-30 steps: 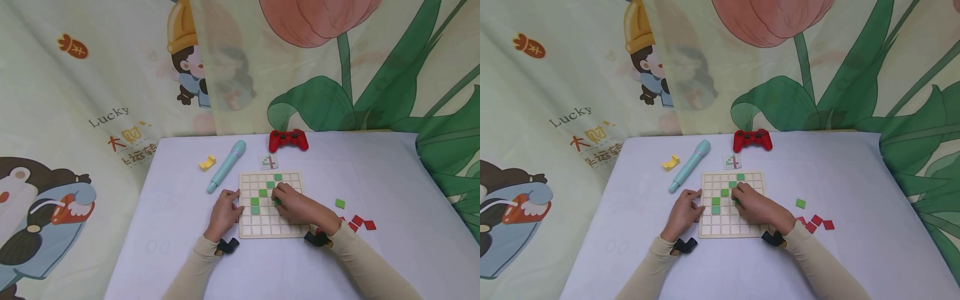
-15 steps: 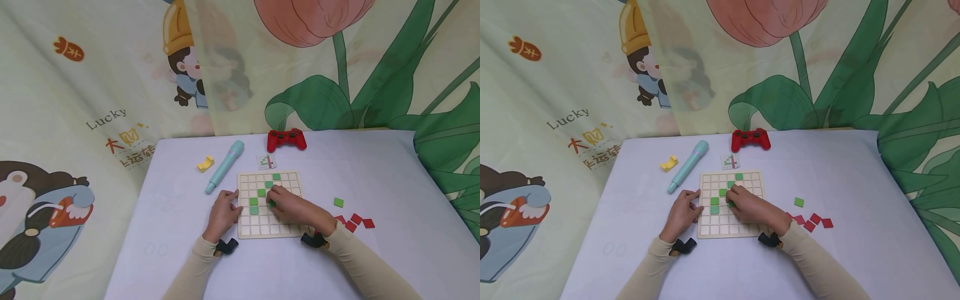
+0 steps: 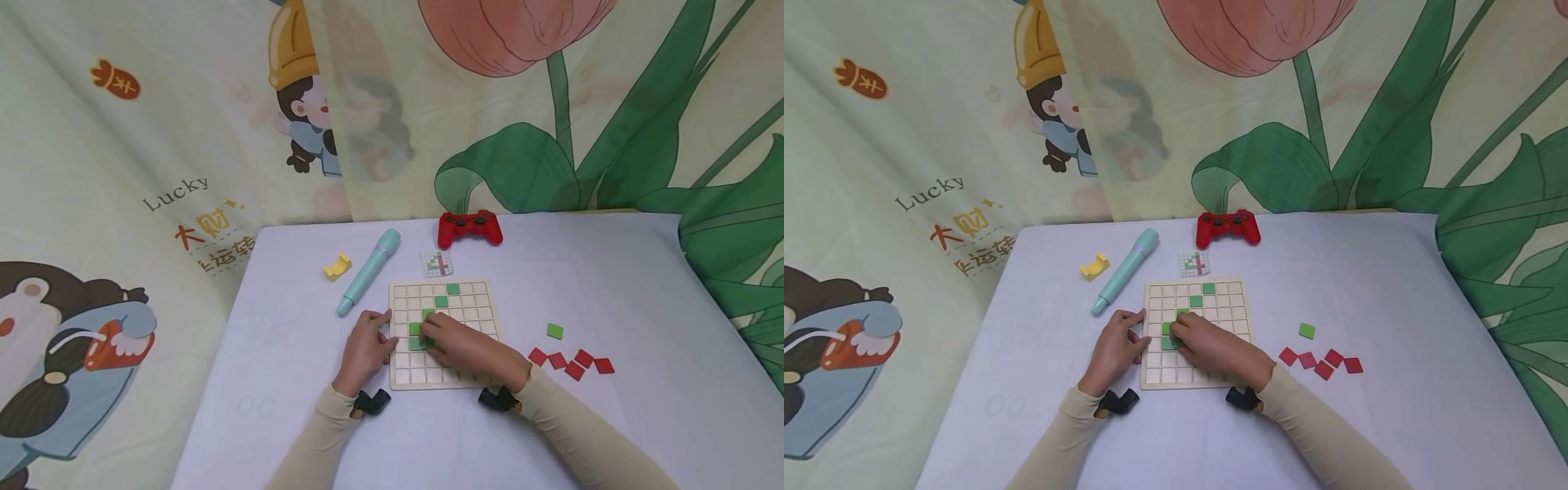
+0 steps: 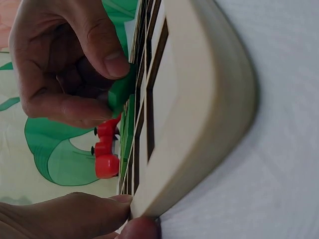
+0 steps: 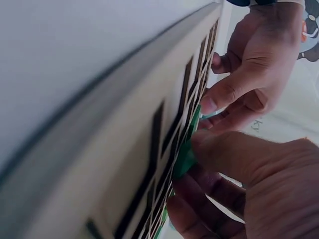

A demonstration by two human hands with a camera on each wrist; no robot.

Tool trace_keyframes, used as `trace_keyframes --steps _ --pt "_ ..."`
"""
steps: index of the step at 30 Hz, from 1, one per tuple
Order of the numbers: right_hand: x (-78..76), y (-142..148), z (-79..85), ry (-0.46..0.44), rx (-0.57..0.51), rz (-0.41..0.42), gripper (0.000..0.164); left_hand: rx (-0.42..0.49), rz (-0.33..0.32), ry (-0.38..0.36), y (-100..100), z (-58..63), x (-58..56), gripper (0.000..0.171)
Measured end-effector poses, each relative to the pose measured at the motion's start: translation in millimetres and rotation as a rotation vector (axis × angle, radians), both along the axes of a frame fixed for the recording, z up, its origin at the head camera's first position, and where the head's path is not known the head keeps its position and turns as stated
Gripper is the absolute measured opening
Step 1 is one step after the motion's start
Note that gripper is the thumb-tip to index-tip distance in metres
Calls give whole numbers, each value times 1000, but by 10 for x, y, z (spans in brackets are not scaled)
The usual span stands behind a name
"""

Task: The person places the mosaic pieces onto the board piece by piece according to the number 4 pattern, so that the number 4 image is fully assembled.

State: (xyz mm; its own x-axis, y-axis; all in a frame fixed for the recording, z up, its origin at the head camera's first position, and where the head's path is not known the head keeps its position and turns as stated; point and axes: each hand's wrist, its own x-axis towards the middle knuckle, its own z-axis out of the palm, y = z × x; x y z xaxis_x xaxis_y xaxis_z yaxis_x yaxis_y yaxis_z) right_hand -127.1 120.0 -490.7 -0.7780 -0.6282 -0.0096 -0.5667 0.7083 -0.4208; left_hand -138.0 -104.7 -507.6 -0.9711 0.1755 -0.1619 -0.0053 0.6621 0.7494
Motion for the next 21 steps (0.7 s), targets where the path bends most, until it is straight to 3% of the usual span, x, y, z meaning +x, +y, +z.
trace_keyframes --steps 13,21 --pt "18 17 -50 -7 48 -35 23 2 2 8 -3 -6 8 64" --pt "14 27 -58 95 36 1 17 -1 1 13 -1 -4 6 64"
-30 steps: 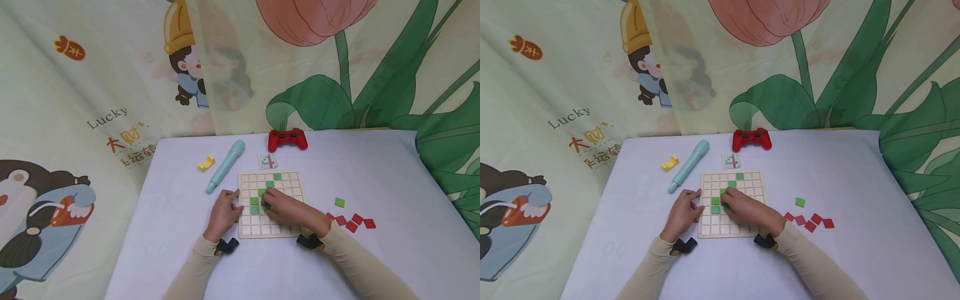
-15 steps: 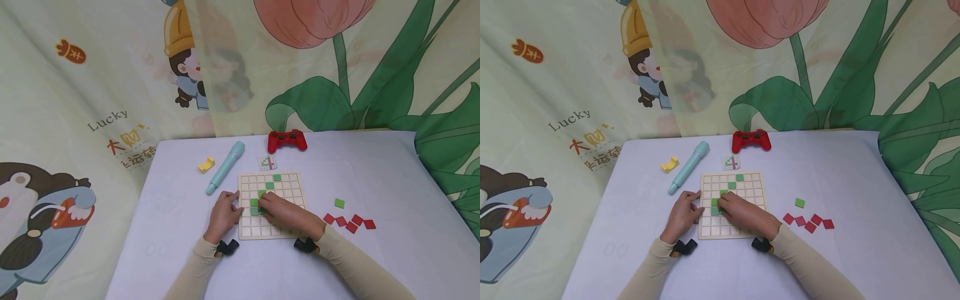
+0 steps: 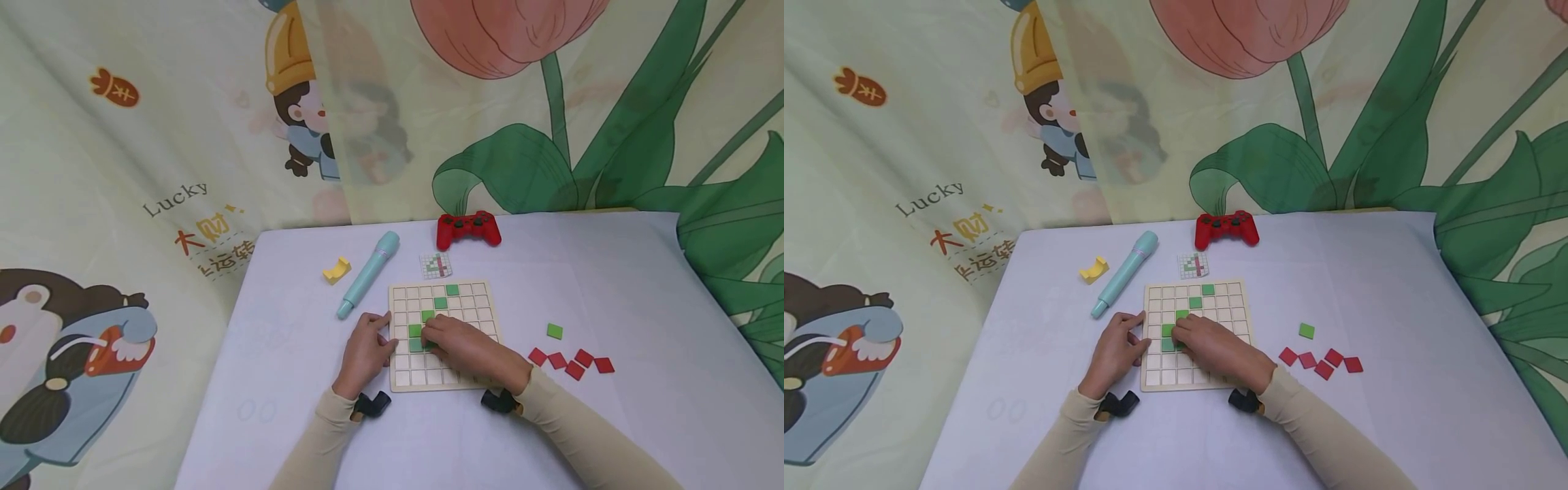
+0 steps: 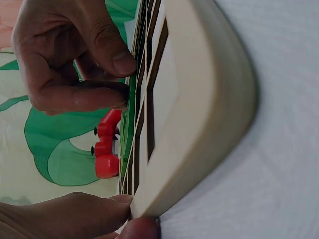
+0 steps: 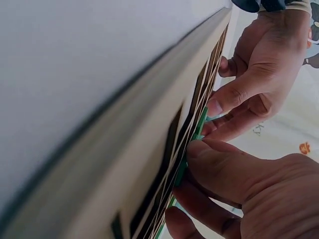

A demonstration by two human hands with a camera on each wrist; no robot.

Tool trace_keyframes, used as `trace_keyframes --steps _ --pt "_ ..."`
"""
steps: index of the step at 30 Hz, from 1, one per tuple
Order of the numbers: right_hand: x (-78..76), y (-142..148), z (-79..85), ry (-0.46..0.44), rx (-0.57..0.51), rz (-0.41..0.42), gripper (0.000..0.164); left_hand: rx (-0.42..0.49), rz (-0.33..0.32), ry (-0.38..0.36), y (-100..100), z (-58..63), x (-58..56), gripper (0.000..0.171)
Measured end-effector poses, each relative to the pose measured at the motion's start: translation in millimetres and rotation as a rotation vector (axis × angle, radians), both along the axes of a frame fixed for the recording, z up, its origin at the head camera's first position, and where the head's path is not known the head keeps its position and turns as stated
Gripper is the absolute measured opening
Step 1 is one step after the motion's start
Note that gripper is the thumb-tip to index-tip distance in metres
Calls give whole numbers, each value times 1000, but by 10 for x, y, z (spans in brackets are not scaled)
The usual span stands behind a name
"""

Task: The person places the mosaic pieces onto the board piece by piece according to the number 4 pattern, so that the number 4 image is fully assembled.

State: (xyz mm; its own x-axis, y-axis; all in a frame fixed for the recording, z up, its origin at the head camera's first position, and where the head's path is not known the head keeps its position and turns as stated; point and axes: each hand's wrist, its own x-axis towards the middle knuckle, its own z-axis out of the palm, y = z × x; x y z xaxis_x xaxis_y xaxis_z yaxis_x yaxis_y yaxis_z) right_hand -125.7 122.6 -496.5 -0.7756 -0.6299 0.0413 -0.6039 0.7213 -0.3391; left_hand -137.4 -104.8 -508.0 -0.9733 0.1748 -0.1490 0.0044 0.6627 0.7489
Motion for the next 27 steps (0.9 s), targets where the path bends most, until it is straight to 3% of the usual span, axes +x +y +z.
trace_keyframes --steps 4,10,15,18,21,27 --pt "-2 -7 -4 31 7 14 14 0 1 -2 -9 5 2 64" --pt "21 159 105 -125 -37 -51 16 1 9 -3 -3 4 4 65" --pt "45 686 262 -156 -88 -252 23 7 16 -9 16 12 4 65" --pt "61 1124 306 -166 -58 -414 28 7 22 -23 17 20 4 65" --pt "93 1524 275 -230 -16 -520 35 6 25 -32 12 27 4 66" --pt "195 1857 171 -360 15 -576 49 -1 23 -30 15 41 0 65"
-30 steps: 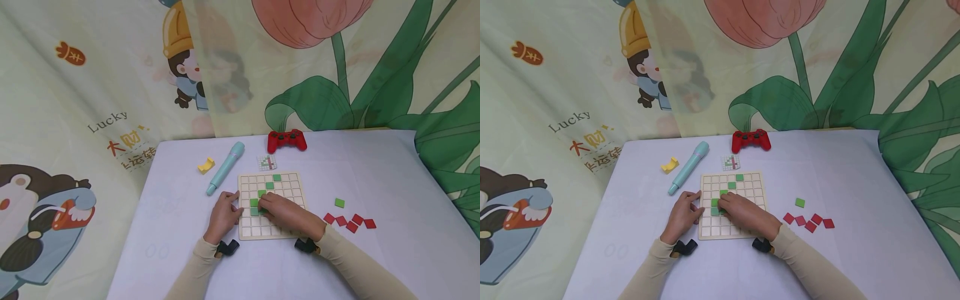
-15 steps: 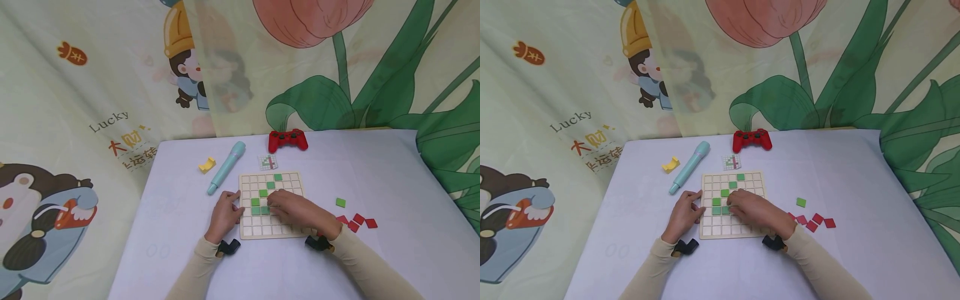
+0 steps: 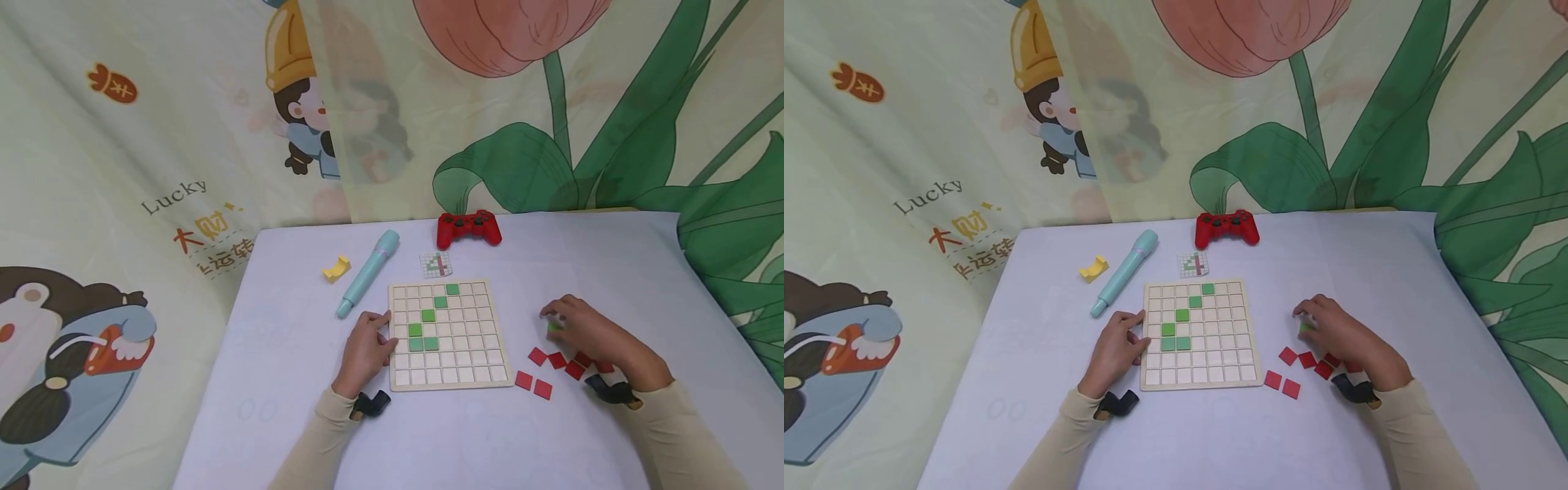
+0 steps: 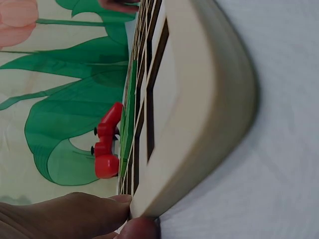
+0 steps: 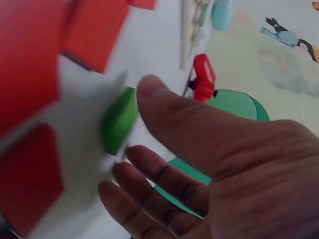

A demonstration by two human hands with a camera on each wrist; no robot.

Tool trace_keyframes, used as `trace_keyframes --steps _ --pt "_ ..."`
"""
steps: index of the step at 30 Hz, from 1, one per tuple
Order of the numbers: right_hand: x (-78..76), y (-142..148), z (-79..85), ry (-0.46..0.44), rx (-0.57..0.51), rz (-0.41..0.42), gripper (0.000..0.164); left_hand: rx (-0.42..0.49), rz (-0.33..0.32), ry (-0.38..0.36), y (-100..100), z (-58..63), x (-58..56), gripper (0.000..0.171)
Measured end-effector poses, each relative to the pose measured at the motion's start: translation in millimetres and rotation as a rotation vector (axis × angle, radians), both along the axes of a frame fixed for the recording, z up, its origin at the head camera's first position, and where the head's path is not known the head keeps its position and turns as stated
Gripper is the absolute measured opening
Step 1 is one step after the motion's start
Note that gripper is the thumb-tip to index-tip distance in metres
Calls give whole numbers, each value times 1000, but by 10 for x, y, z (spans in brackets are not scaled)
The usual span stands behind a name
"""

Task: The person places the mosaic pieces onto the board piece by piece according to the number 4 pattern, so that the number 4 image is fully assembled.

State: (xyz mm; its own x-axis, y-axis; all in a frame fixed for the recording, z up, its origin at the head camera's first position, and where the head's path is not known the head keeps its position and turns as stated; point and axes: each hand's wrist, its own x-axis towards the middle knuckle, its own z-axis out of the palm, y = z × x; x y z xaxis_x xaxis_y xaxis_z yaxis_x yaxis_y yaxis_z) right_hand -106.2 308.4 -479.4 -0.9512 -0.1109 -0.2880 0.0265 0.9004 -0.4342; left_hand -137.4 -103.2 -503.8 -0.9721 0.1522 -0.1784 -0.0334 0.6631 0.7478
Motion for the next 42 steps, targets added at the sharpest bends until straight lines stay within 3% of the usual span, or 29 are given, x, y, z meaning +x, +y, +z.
trace_keyframes --steps 14,22,32,42 --pt "-9 -163 -38 55 23 73 34 13 1 -6 6 -29 10 66" --pt "-70 -714 103 92 -100 135 29 21 2 -7 -15 -21 16 65" --pt "-156 -1406 51 118 -273 284 21 7 -5 0 -20 -22 4 66" --pt "-167 -1717 -46 226 -154 422 19 12 6 -1 -17 -27 -6 66"
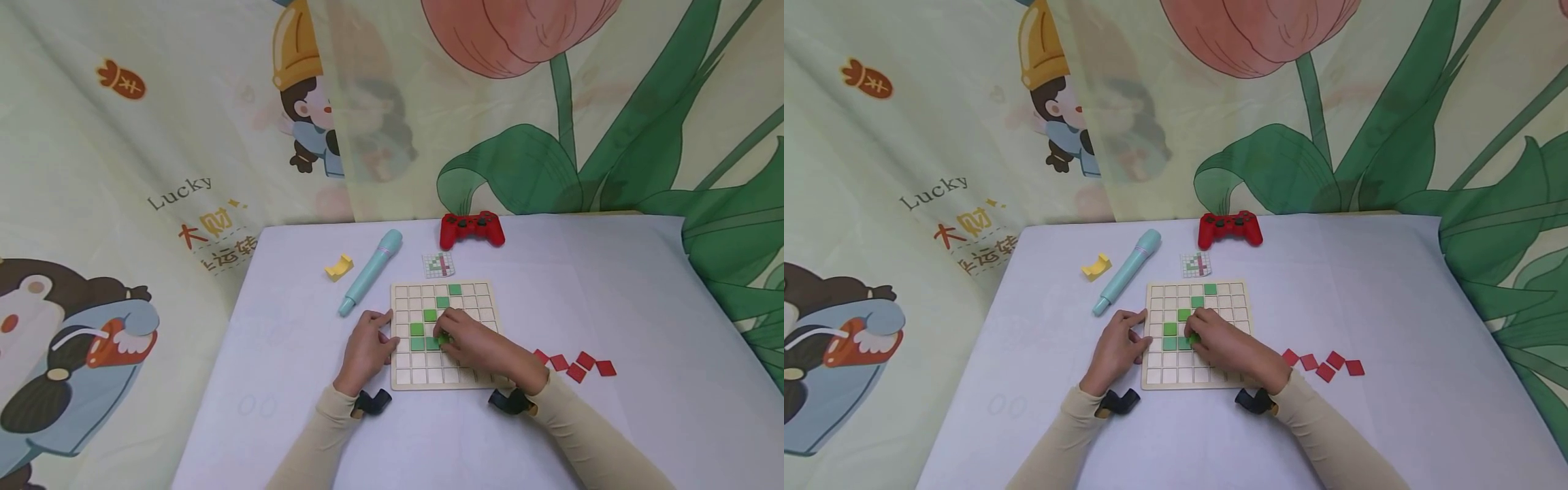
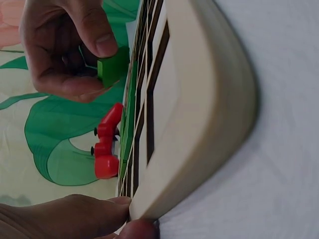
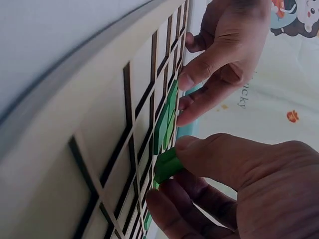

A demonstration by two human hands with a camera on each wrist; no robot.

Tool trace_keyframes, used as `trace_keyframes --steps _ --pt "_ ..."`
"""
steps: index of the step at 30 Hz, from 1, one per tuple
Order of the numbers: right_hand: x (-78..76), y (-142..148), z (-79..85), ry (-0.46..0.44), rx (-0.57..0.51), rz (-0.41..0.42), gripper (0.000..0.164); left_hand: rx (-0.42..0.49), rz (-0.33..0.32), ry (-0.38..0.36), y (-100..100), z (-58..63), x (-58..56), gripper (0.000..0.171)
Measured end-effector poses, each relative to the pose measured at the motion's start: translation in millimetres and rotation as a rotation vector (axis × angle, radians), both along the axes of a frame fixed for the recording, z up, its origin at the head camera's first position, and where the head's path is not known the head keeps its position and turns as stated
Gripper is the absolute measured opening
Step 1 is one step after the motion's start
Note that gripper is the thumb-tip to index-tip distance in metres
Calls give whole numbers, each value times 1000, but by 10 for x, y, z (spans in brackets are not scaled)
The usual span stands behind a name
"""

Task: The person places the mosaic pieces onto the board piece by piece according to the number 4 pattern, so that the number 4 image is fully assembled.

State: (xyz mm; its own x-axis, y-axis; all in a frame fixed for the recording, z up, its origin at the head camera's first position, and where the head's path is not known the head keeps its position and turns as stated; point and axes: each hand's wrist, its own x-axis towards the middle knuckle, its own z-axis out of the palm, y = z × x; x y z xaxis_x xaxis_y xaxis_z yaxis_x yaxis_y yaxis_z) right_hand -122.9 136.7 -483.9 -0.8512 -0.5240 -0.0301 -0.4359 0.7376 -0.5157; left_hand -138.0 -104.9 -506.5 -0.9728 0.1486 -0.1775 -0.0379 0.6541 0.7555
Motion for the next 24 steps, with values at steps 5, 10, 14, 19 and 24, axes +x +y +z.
trace_keyframes --steps 5,10,14,19,24 --pt "11 19 9 3 4 -18 20 -3 5 10 -2 6 14 66" --pt "-2 -53 12 -30 -14 0 19 -10 4 4 -16 22 17 66" --pt "-3 -134 -22 -32 8 27 19 -3 -1 -2 -12 12 13 65" --pt "1 -117 -29 -3 46 23 20 4 -15 -2 8 -14 3 65" --pt "2 -106 -21 -13 47 20 21 -5 -23 20 0 6 0 65"
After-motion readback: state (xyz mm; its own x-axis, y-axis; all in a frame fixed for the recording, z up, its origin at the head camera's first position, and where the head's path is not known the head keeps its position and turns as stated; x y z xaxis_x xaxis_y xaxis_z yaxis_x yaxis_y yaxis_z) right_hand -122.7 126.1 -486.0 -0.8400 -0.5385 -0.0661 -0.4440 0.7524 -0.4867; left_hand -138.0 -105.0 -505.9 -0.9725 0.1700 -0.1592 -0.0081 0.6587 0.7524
